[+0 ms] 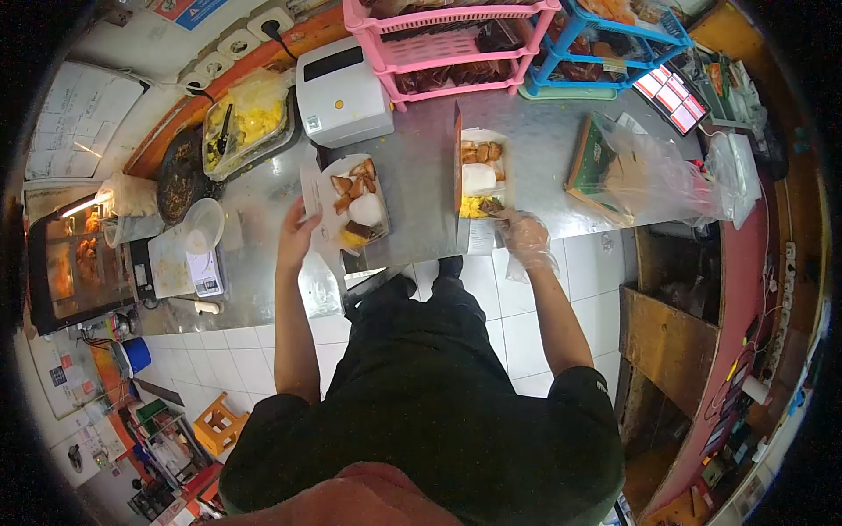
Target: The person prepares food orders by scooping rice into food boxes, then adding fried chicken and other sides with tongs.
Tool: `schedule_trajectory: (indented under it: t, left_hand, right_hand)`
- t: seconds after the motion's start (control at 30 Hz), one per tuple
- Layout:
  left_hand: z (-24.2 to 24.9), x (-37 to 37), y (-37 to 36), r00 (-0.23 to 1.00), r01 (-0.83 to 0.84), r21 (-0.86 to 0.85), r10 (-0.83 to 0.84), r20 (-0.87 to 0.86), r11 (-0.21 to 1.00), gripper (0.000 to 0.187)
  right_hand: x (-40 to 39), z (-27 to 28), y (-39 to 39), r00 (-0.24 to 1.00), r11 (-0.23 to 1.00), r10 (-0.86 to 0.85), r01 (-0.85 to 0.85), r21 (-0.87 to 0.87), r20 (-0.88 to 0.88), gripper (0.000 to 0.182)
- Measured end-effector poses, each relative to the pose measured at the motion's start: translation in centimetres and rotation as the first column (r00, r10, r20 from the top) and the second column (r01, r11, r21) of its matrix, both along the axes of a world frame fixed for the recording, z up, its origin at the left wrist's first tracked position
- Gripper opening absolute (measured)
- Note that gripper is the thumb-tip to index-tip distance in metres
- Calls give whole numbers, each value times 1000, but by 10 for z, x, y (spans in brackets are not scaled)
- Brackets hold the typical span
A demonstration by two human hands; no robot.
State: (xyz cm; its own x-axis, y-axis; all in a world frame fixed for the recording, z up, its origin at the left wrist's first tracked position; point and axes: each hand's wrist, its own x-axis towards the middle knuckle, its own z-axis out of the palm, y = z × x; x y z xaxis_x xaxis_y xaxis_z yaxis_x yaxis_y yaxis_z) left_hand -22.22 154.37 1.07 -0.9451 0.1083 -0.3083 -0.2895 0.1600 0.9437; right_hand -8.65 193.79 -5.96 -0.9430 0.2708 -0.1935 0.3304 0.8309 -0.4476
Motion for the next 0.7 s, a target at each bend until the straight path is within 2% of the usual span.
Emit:
schedule_trajectory:
  t: [0.03,0.1,0.2,0.23,0.37,0.4,0.6,0.67,0.7]
  left_hand:
    - [-9,-3,5,1000,4,4,-4,-2,1000,55]
    - [-22,-2,22,990,103,32,-106,98,994,51]
    - [-29,-10,40,980,102,124,-121,160,987,49]
    - [-25,-8,49,961,-2,156,-41,272,988,48]
    - [-29,-2,89,928,-54,227,-35,370,972,39]
    - [-29,-2,99,930,-18,184,-51,364,983,43]
    - [-40,-14,126,895,185,185,-243,374,965,47]
    - [-37,-15,131,879,215,266,-305,366,940,45]
    - [-34,-12,129,862,142,454,-335,380,880,46]
  right_hand:
    - [0,2,0,1000,1000,-4,4,4,-2,17]
    - [0,5,-1,1000,1000,-4,4,25,11,16]
    - [2,0,9,999,1000,-13,13,21,-29,19]
    - [3,3,12,999,1000,-10,11,22,-32,19]
    - [5,6,23,1000,1000,-26,26,6,2,20]
    - [7,2,25,1000,999,-29,29,-13,-8,20]
    - [11,-17,44,992,996,-84,84,-4,-99,18]
    - [12,-12,47,993,996,-84,84,-3,-88,19]
    - [13,-11,47,994,997,-82,82,-4,-76,20]
